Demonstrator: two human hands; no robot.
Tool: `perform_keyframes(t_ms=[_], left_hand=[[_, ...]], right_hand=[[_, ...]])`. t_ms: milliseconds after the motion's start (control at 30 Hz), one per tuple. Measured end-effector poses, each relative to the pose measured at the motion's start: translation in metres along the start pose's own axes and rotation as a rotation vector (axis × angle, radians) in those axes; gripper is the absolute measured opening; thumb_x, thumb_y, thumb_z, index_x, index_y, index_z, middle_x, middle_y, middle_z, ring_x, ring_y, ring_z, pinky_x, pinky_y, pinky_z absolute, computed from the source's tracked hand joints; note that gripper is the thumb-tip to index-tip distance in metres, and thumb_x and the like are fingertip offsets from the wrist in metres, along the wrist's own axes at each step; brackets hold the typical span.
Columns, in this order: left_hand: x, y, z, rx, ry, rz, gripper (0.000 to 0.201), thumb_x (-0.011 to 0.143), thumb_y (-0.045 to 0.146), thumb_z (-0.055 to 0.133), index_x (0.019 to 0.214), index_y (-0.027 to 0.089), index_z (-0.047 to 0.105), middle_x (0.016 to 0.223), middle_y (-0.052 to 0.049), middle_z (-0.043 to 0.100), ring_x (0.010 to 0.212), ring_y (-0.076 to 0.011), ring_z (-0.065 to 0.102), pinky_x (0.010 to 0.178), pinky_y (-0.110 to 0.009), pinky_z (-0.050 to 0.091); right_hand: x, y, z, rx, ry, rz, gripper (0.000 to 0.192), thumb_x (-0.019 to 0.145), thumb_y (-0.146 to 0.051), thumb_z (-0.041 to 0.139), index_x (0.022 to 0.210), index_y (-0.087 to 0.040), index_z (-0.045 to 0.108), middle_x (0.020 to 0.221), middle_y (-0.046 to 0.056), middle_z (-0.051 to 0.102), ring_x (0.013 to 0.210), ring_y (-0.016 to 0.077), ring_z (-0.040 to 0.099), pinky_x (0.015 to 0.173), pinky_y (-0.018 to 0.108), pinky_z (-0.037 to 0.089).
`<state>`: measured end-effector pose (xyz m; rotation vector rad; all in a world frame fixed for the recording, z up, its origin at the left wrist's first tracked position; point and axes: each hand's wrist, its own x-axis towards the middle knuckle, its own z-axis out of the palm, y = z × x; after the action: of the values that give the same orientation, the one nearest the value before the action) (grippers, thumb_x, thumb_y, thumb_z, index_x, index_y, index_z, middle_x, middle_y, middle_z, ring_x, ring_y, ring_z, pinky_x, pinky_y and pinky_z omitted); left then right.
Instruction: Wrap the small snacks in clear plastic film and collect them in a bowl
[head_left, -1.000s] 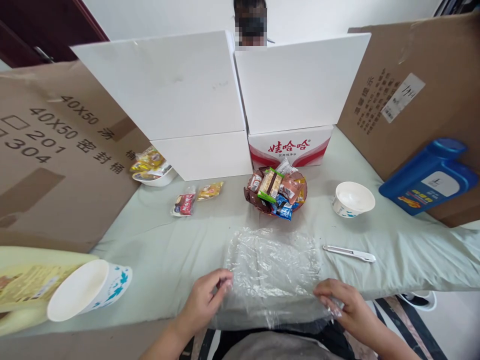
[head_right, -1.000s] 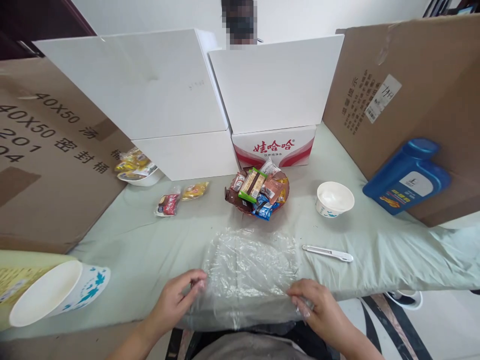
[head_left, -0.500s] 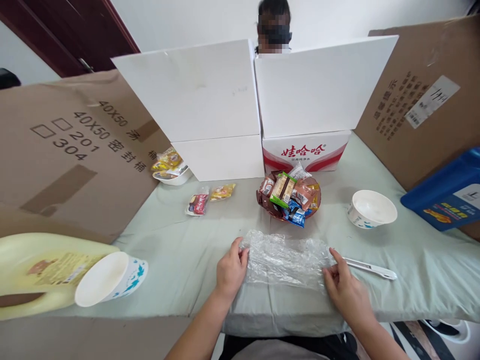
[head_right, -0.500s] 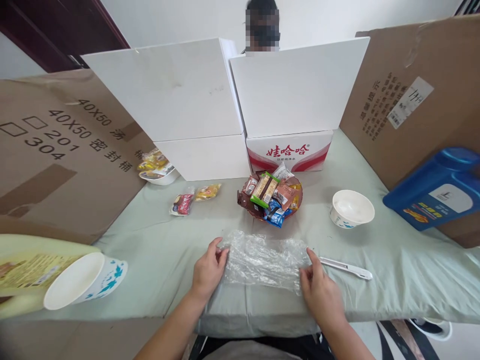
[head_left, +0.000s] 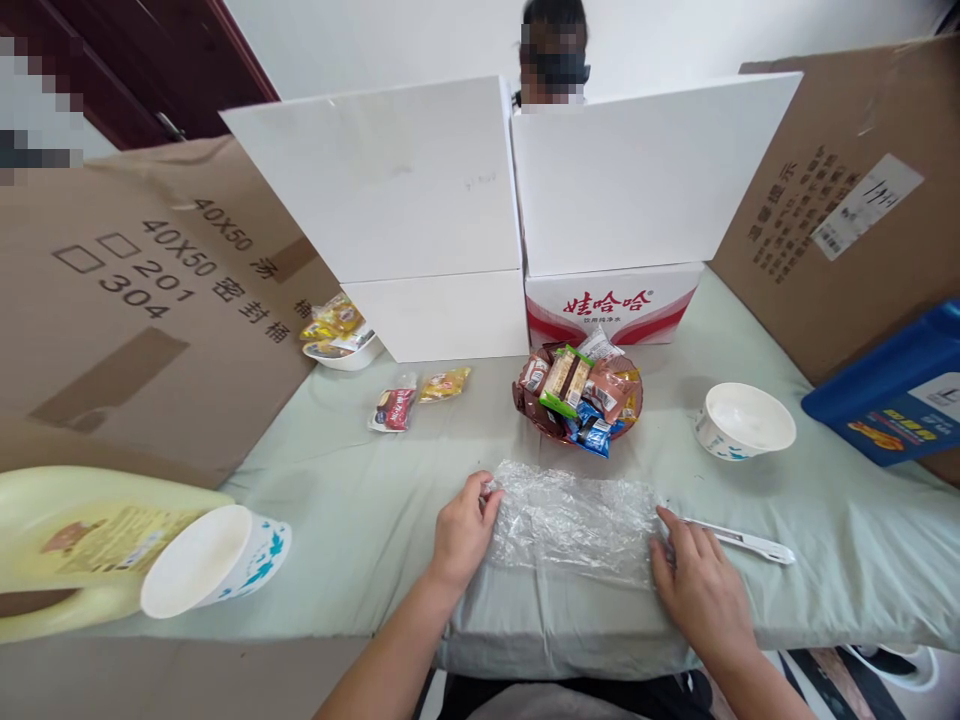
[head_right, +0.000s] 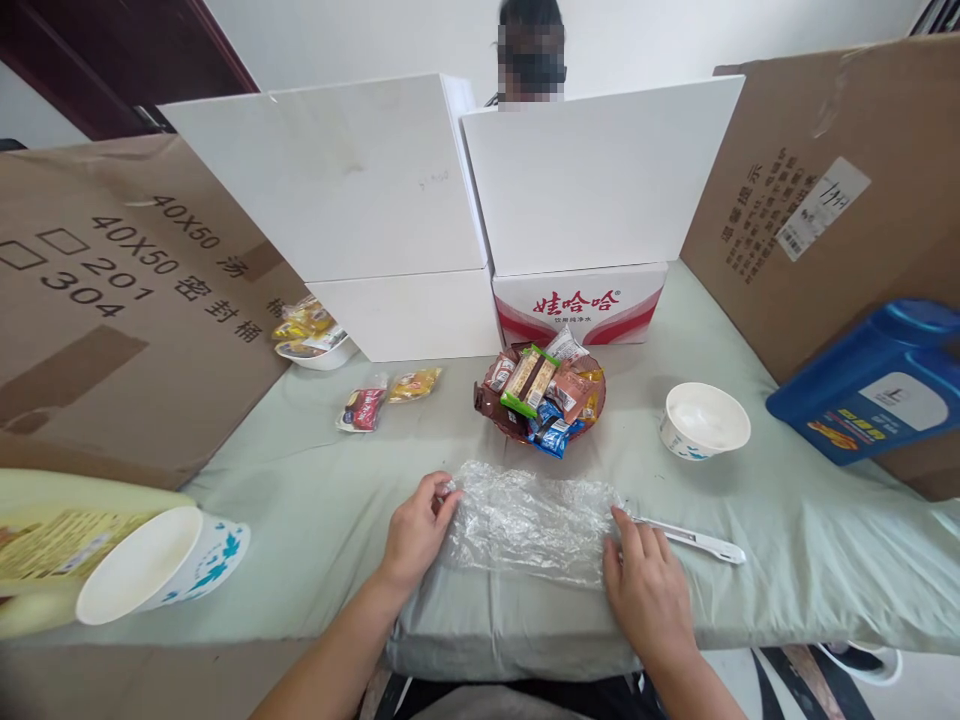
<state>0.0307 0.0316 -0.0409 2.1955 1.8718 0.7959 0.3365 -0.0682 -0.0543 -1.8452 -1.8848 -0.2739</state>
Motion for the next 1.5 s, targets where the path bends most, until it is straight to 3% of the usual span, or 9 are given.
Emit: perform_keyframes(t_ms=[167, 267, 367, 500, 633, 767, 967, 1267, 1500], left_hand=[[0.007, 0.02, -0.021, -0.004, 0.149, 0.269, 0.019, 0.094, 0.031, 0.05, 0.099, 0.019, 0.063, 0.1, -0.01, 0.064, 0.094, -0.0236, 0.061, 0.086, -0.039, 0.049], [0.005, 0.031, -0.015, -0.045, -0.145, 0.519, 0.02, 0.096, 0.027, 0.048, 0.105, 0.021, 0.064, 0.106, -0.008, 0.067, 0.105, -0.0225, 0.059, 0.095, -0.04, 0.046], [0.003, 0.033, 0.003, 0.048, -0.386, 0.688, 0.042, 0.093, 0.043, 0.055, 0.131, 0.026, 0.054, 0.139, -0.008, 0.052, 0.134, -0.0305, 0.039, 0.11, -0.054, 0.03], [0.002, 0.019, 0.017, 0.161, -0.446, 0.651, 0.066, 0.091, 0.06, 0.049, 0.148, 0.029, 0.033, 0.155, -0.009, 0.032, 0.144, -0.0343, 0.022, 0.112, -0.062, 0.018], [-0.004, -0.001, 0.001, 0.182, -0.371, 0.578, 0.066, 0.092, 0.056, 0.05, 0.148, 0.025, 0.034, 0.156, -0.013, 0.029, 0.144, -0.0355, 0.02, 0.111, -0.061, 0.022], [-0.022, -0.018, -0.03, 0.054, -0.331, 0.595, 0.052, 0.088, 0.039, 0.061, 0.135, 0.02, 0.051, 0.145, -0.013, 0.045, 0.139, -0.034, 0.032, 0.109, -0.053, 0.035], [-0.036, -0.025, -0.041, -0.085, -0.31, 0.712, 0.025, 0.087, 0.01, 0.051, 0.103, 0.02, 0.067, 0.113, -0.008, 0.068, 0.12, -0.0239, 0.057, 0.102, -0.042, 0.047], [-0.037, -0.021, -0.049, -0.114, -0.271, 0.697, 0.025, 0.088, 0.006, 0.043, 0.093, 0.019, 0.064, 0.103, -0.007, 0.071, 0.113, -0.0215, 0.062, 0.097, -0.039, 0.049], [-0.044, -0.017, -0.063, -0.166, -0.366, 0.571, 0.023, 0.09, 0.01, 0.041, 0.096, 0.021, 0.061, 0.083, -0.003, 0.069, 0.079, -0.0169, 0.065, 0.079, -0.033, 0.053]], right_hand=[[0.015, -0.006, -0.013, 0.078, -0.019, -0.063, 0.031, 0.095, -0.033, 0.043, 0.115, -0.02, 0.061, 0.116, 0.013, 0.062, 0.114, 0.0304, 0.054, 0.097, 0.05, 0.043], [0.023, -0.017, -0.006, 0.079, -0.122, -0.262, 0.036, 0.095, -0.03, 0.043, 0.127, -0.022, 0.057, 0.136, 0.009, 0.055, 0.133, 0.0283, 0.04, 0.108, 0.049, 0.034], [0.025, -0.027, 0.013, 0.03, -0.235, -0.371, 0.051, 0.093, -0.036, 0.046, 0.142, -0.021, 0.043, 0.15, 0.009, 0.04, 0.141, 0.0293, 0.029, 0.111, 0.051, 0.029], [0.015, -0.025, 0.031, -0.019, -0.255, -0.281, 0.063, 0.093, -0.047, 0.045, 0.148, -0.018, 0.033, 0.154, 0.011, 0.033, 0.143, 0.0322, 0.024, 0.111, 0.054, 0.028], [-0.004, -0.008, 0.02, -0.026, -0.202, -0.183, 0.07, 0.091, -0.051, 0.047, 0.149, -0.016, 0.029, 0.154, 0.014, 0.032, 0.144, 0.0331, 0.02, 0.11, 0.056, 0.028], [-0.026, 0.011, -0.01, 0.061, -0.261, -0.279, 0.076, 0.084, -0.056, 0.057, 0.148, -0.022, 0.033, 0.154, 0.011, 0.033, 0.144, 0.0336, 0.019, 0.109, 0.053, 0.032], [-0.042, 0.019, -0.022, 0.164, -0.327, -0.346, 0.041, 0.09, -0.042, 0.057, 0.129, -0.029, 0.057, 0.141, 0.005, 0.052, 0.137, 0.0283, 0.038, 0.102, 0.044, 0.045], [-0.038, 0.017, -0.023, 0.227, -0.291, -0.341, 0.031, 0.092, -0.035, 0.056, 0.121, -0.027, 0.062, 0.126, 0.006, 0.064, 0.119, 0.0248, 0.057, 0.096, 0.042, 0.05], [-0.033, 0.012, -0.029, 0.369, -0.272, -0.301, 0.019, 0.093, -0.025, 0.052, 0.105, -0.026, 0.066, 0.112, 0.005, 0.068, 0.109, 0.022, 0.061, 0.094, 0.039, 0.052]])
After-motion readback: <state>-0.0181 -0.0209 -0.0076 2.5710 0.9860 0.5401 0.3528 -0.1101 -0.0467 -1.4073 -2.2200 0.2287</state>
